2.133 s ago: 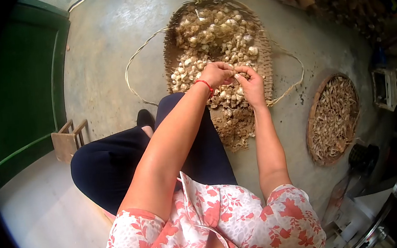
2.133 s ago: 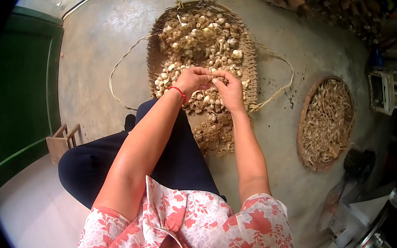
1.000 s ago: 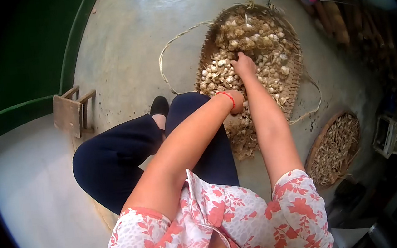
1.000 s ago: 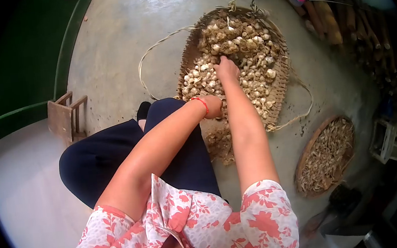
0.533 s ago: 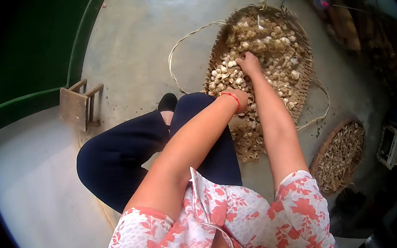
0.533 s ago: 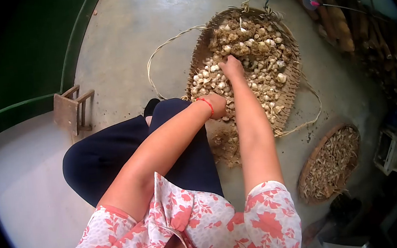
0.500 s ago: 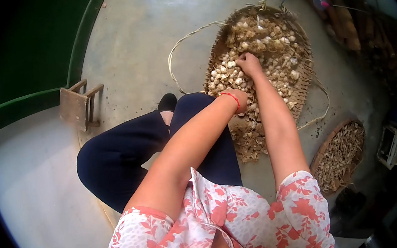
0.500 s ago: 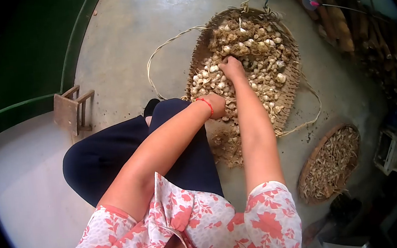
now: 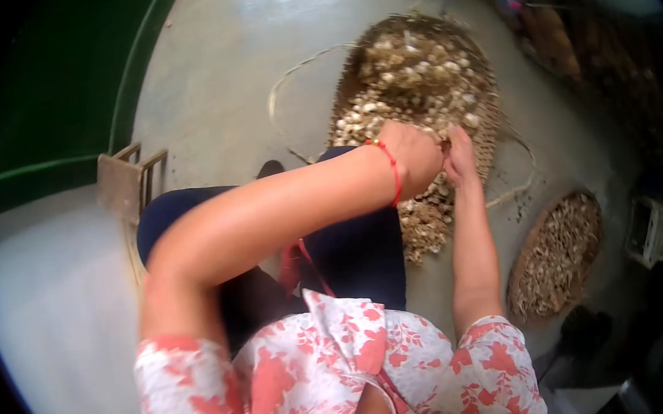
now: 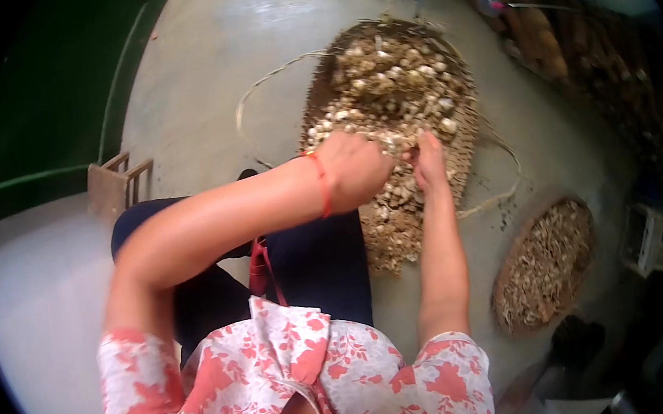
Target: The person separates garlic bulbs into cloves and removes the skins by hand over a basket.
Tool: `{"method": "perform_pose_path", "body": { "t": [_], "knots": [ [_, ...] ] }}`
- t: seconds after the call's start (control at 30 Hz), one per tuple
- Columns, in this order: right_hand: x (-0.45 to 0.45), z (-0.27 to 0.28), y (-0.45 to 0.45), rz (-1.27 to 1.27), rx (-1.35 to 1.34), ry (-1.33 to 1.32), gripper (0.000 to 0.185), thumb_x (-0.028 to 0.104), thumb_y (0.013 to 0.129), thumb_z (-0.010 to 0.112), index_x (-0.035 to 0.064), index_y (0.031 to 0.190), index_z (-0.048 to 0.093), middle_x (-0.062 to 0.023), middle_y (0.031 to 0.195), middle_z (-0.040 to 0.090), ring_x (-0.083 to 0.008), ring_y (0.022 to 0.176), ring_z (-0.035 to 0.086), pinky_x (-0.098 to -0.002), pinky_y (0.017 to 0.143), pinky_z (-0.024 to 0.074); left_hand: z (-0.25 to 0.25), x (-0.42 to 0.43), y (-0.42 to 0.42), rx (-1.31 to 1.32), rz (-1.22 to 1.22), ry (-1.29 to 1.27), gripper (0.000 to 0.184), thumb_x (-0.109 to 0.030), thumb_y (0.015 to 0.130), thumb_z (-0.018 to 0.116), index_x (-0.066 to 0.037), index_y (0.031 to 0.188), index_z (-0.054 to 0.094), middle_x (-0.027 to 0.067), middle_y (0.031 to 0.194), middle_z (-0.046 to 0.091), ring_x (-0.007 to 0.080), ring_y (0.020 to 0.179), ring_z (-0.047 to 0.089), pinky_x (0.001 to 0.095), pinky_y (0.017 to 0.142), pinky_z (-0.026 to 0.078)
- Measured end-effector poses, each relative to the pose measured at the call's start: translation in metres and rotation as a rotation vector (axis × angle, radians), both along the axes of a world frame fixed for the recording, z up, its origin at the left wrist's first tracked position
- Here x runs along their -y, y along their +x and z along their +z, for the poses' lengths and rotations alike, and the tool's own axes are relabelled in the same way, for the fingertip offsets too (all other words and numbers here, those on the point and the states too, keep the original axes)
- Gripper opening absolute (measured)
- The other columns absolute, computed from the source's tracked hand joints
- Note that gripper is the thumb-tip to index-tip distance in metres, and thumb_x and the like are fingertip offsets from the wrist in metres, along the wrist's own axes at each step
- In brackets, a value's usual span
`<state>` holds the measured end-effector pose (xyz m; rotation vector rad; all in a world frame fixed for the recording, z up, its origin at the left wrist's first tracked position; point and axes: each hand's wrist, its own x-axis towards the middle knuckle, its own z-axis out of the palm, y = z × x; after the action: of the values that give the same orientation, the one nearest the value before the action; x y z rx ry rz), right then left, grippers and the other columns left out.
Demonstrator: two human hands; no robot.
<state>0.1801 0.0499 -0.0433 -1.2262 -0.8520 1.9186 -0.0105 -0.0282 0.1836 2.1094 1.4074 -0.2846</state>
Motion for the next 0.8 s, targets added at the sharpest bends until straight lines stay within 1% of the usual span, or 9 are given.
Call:
{"method": "perform_pose_path", "body": {
  "t": [0.1, 0.2, 0.37, 0.53, 0.63, 0.7, 0.73, 0.77, 0.8],
  "knots": [
    [0.011, 0.032, 0.013, 0.019, -0.196, -0.047, 0.019, 0.023, 0.097, 0.045, 0.0054, 0.095, 0.051, -0.0050, 0.075, 0.057, -0.0140, 0.063, 0.058, -0.0284, 0.054, 0.0494, 0.088, 0.017, 0.018, -0.198, -0.258, 0.043, 0.019, -0.022, 0.079, 0.059, -0.009, 0.088, 0.069, 0.0083, 0.087, 0.069, 0.0279, 0.084, 0.066, 0.0411, 0.066, 0.053],
    [0.022, 0.051, 0.019, 0.002, -0.215, -0.003, 0.021, 0.025, 0.095, 0.049, 0.0049, 0.096, 0.053, -0.0056, 0.077, 0.059, -0.0129, 0.061, 0.056, -0.0273, 0.054, 0.0482, 0.117, 0.030, 0.025, -0.214, -0.434, 0.033, 0.025, -0.027, 0.078, 0.061, -0.008, 0.092, 0.068, 0.0110, 0.090, 0.068, 0.0277, 0.086, 0.066, 0.0404, 0.067, 0.053],
    [0.012, 0.065, 0.018, -0.007, -0.203, 0.125, 0.025, 0.029, 0.091, 0.055, 0.0041, 0.097, 0.057, -0.0065, 0.080, 0.062, -0.0111, 0.059, 0.053, -0.0254, 0.053, 0.0460, 0.110, 0.030, 0.051, -0.089, -0.595, -0.046, 0.037, -0.035, 0.075, 0.066, -0.005, 0.098, 0.066, 0.0153, 0.094, 0.067, 0.0275, 0.088, 0.066, 0.0391, 0.069, 0.053],
    [0.028, 0.067, 0.024, -0.191, -0.188, 0.201, 0.031, 0.032, 0.087, 0.062, 0.0033, 0.098, 0.060, -0.0075, 0.084, 0.064, -0.0093, 0.056, 0.050, -0.0235, 0.053, 0.0439, 0.079, 0.011, 0.088, -0.038, -0.727, -0.187, 0.051, -0.043, 0.072, 0.071, -0.003, 0.103, 0.065, 0.0197, 0.099, 0.065, 0.0273, 0.090, 0.065, 0.0378, 0.071, 0.053],
    [0.037, 0.080, 0.060, -0.382, -0.042, 0.305, 0.032, 0.032, 0.086, 0.065, 0.0030, 0.098, 0.062, -0.0053, 0.081, 0.064, -0.0082, 0.056, 0.050, -0.0223, 0.053, 0.0425, 0.018, -0.008, 0.087, 0.082, -0.385, -0.348, 0.060, -0.048, 0.070, 0.074, -0.001, 0.107, 0.063, 0.0224, 0.102, 0.064, 0.0271, 0.092, 0.065, 0.0370, 0.073, 0.053],
    [0.041, 0.098, 0.045, -0.318, -0.002, 0.295, 0.027, 0.027, 0.086, 0.065, 0.0029, 0.097, 0.061, -0.0036, 0.081, 0.062, -0.0080, 0.061, 0.051, -0.0220, 0.056, 0.0426, -0.062, -0.027, 0.047, 0.493, 0.233, -0.355, 0.063, -0.058, 0.076, 0.064, 0.002, 0.094, 0.065, 0.0212, 0.090, 0.066, 0.0314, 0.083, 0.066, 0.0381, 0.072, 0.051],
    [0.049, 0.106, 0.045, -0.227, 0.059, 0.284, 0.022, 0.023, 0.087, 0.066, 0.0027, 0.095, 0.060, -0.0019, 0.081, 0.060, -0.0079, 0.065, 0.052, -0.0216, 0.059, 0.0428, -0.084, -0.017, 0.050, 0.662, 0.389, -0.301, 0.066, -0.063, 0.080, 0.055, 0.002, 0.084, 0.065, 0.0179, 0.074, 0.065, 0.0272, 0.071, 0.065, 0.0377, 0.066, 0.050],
    [0.055, 0.111, 0.032, -0.220, 0.033, 0.276, 0.022, 0.023, 0.087, 0.066, 0.0027, 0.095, 0.060, -0.0019, 0.081, 0.060, -0.0079, 0.065, 0.052, -0.0216, 0.059, 0.0428, -0.085, -0.016, 0.052, 0.638, 0.404, -0.297, 0.066, -0.063, 0.080, 0.055, 0.002, 0.084, 0.065, 0.0179, 0.074, 0.065, 0.0272, 0.071, 0.065, 0.0377, 0.066, 0.050],
    [0.061, 0.118, 0.016, -0.185, 0.220, 0.471, 0.017, 0.017, 0.087, 0.063, 0.0022, 0.094, 0.059, -0.0014, 0.082, 0.058, -0.0079, 0.069, 0.052, -0.0217, 0.063, 0.0429, -0.084, -0.013, 0.057, 0.833, 0.541, -0.490, 0.062, -0.060, 0.081, 0.055, 0.001, 0.079, 0.066, 0.0126, 0.065, 0.060, 0.0220, 0.066, 0.061, 0.0358, 0.062, 0.050]
  ]
}}
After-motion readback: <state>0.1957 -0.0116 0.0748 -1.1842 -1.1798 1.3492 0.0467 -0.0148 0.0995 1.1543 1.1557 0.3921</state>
